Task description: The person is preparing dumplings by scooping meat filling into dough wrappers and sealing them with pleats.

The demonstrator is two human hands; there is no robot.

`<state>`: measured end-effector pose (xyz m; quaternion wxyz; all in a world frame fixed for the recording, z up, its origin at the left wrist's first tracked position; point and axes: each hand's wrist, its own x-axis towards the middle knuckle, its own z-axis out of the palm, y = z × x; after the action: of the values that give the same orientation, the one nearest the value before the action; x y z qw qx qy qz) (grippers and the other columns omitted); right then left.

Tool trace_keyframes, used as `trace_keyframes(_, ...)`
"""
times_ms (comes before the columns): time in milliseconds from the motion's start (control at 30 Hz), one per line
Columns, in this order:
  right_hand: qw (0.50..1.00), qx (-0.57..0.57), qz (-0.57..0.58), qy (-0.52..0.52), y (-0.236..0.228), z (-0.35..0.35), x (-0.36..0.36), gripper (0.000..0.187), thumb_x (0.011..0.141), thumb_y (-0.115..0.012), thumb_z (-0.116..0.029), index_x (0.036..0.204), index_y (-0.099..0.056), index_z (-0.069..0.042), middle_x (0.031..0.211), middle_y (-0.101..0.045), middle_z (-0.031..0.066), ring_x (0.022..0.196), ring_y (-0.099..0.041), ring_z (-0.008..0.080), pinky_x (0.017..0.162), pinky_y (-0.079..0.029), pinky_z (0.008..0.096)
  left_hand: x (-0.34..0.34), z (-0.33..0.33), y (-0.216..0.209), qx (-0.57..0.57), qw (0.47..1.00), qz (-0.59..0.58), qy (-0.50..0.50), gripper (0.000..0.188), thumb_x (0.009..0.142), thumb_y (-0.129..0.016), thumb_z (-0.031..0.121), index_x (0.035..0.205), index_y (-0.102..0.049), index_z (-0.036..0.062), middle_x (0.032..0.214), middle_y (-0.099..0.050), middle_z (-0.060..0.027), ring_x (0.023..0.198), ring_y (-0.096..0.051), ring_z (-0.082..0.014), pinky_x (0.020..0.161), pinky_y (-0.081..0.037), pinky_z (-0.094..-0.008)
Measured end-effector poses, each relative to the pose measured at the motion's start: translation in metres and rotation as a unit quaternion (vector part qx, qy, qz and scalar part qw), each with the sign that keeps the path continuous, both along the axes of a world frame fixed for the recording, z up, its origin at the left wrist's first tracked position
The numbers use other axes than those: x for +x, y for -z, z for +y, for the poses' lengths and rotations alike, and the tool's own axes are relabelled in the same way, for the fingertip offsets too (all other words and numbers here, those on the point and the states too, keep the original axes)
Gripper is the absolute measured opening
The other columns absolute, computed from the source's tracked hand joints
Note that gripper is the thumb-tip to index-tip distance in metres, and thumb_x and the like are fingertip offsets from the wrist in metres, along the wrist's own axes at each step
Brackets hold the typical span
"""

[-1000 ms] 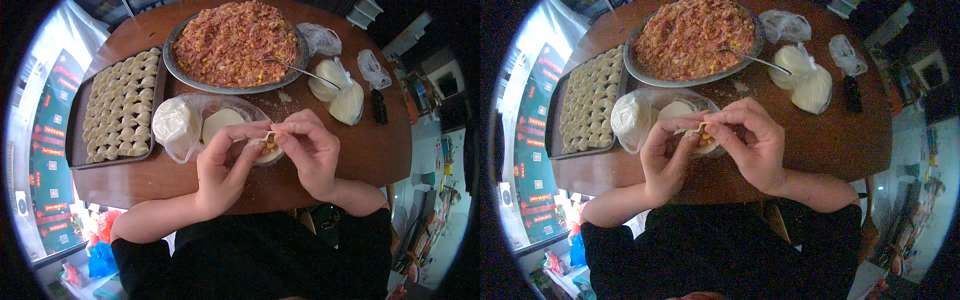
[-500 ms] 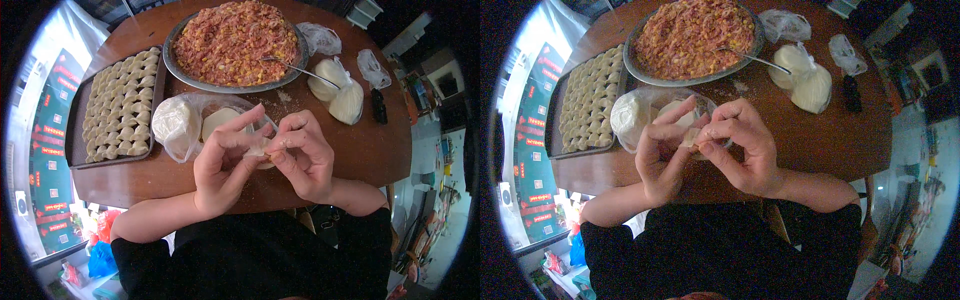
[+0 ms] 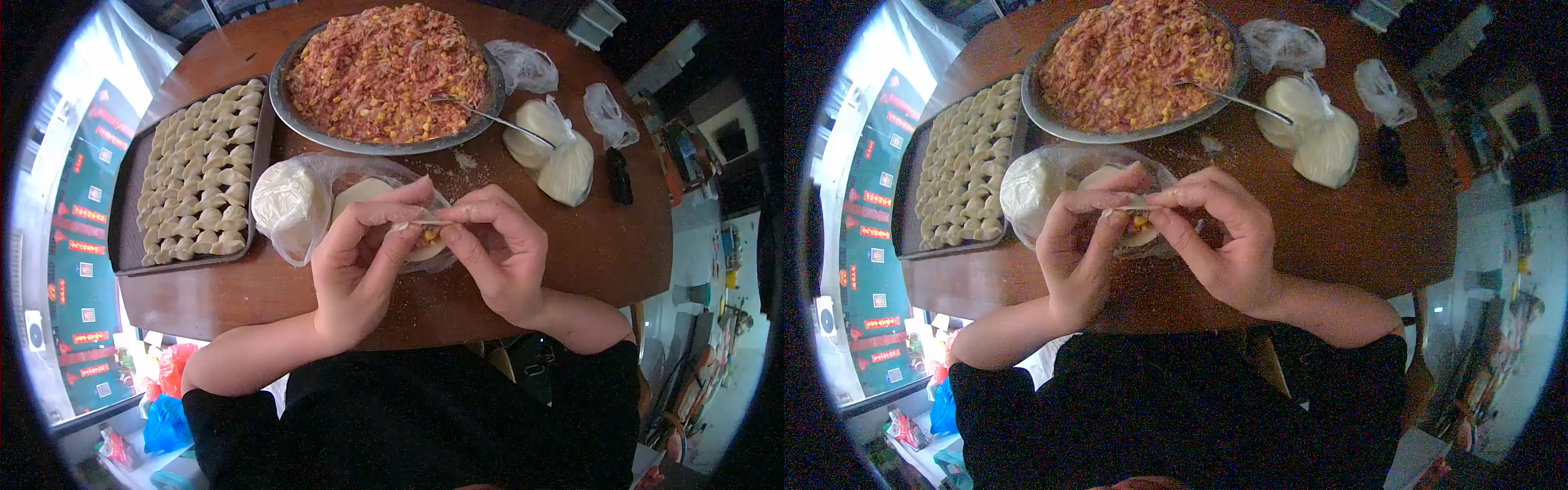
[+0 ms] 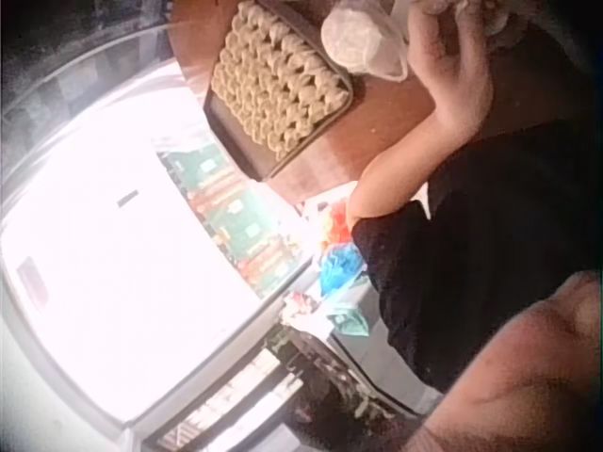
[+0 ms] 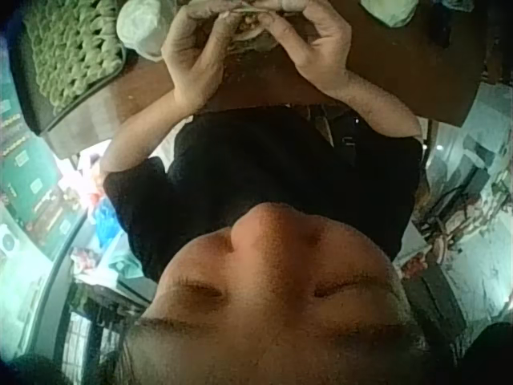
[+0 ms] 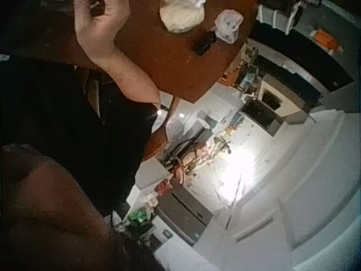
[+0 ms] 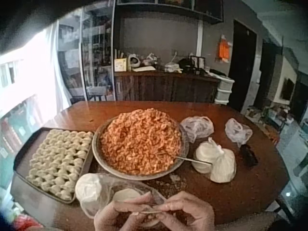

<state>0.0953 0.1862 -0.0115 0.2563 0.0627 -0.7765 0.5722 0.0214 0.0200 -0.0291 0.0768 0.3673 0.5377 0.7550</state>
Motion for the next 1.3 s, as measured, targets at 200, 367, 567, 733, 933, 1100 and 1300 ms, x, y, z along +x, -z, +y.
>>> trace_keyframes(200, 0.998, -0.058, 0.023, 0.03, 0.0, -0.003, 0.0, 0.007, 0.09, -0.066, 0.0, 0.098, -0.067, 0.0, 0.095, -0.062, 0.0091, 0.087, -0.061, 0.0151, 0.078, -0.05, 0.0269, -0.001, 0.003, 0.003, -0.058, 0.994, 0.088, -0.022, 0.02, 0.096, -0.056, -0.006, 0.116, -0.055, -0.0045, 0.13, -0.059, -0.0202, 0.114, -0.06, -0.0177, 0.097, -0.051, -0.0295)
trace_keyframes(367, 0.998, 0.033, 0.051, 0.031, -0.003, -0.003, 0.005, 0.012, 0.089, -0.069, -0.002, 0.1, -0.069, -0.002, 0.094, -0.06, 0.0076, 0.086, -0.057, 0.0158, 0.074, -0.047, 0.0267, 0.01, 0.006, 0.005, 0.011, 1.0, -0.007, -0.004, 0.016, 0.093, -0.059, -0.008, 0.107, -0.054, -0.0032, 0.129, -0.059, -0.0242, 0.114, -0.062, -0.0228, 0.091, -0.054, -0.0315)
trace_keyframes(567, 0.992, 0.106, 0.071, 0.01, -0.008, -0.003, 0.008, 0.017, 0.085, -0.072, -0.004, 0.101, -0.071, -0.006, 0.093, -0.058, 0.008, 0.084, -0.055, 0.0193, 0.075, -0.047, 0.0296, 0.002, 0.001, 0.007, 0.013, 0.993, 0.115, -0.022, 0.018, 0.089, -0.061, -0.011, 0.102, -0.053, -0.002, 0.132, -0.056, -0.0288, 0.117, -0.062, -0.0302, 0.093, -0.054, -0.0367)
trace_keyframes(733, 0.982, 0.152, 0.107, -0.014, -0.008, 0.001, 0.007, 0.02, 0.081, -0.075, -0.005, 0.101, -0.07, -0.008, 0.096, -0.057, 0.0091, 0.085, -0.055, 0.0204, 0.075, -0.047, 0.0306, -0.003, 0.001, 0.007, 0.037, 0.985, 0.164, -0.032, 0.021, 0.085, -0.065, -0.011, 0.101, -0.055, -0.0016, 0.134, -0.053, -0.0306, 0.122, -0.059, -0.0349, 0.099, -0.051, -0.0399)
trace_keyframes(933, 0.974, 0.191, 0.12, -0.029, -0.011, 0.003, 0.006, 0.023, 0.08, -0.076, -0.007, 0.102, -0.069, -0.008, 0.097, -0.057, 0.0091, 0.085, -0.055, 0.0212, 0.076, -0.047, 0.0317, 0.004, 0.004, -0.006, 0.022, 0.996, 0.089, -0.018, 0.029, 0.086, -0.063, -0.01, 0.114, -0.062, -0.0038, 0.142, -0.048, -0.0301, 0.124, -0.058, -0.0333, 0.102, -0.048, -0.0385)
trace_keyframes(1100, 0.983, 0.143, 0.111, 0.011, -0.011, -0.001, 0.005, 0.026, 0.079, -0.076, -0.007, 0.104, -0.067, -0.007, 0.099, -0.06, 0.0102, 0.086, -0.057, 0.0225, 0.075, -0.049, 0.0327, -0.005, -0.004, -0.004, -0.037, 0.992, 0.122, -0.015, 0.024, 0.087, -0.062, -0.01, 0.11, -0.066, -0.0046, 0.138, -0.054, -0.0265, 0.122, -0.06, -0.0305, 0.099, -0.049, -0.0365)
trace_keyframes(1300, 0.999, 0.027, 0.018, 0.01, -0.001, -0.004, 0.002, 0.025, 0.081, -0.075, -0.006, 0.105, -0.066, -0.003, 0.099, -0.067, 0.0112, 0.09, -0.064, 0.0242, 0.077, -0.051, 0.0336, -0.001, 0.0, -0.003, 0.008, 1.0, 0.009, -0.025, 0.019, 0.094, -0.057, -0.007, 0.112, -0.06, -0.0036, 0.135, -0.056, -0.0259, 0.123, -0.058, -0.0248, 0.101, -0.046, -0.0336)
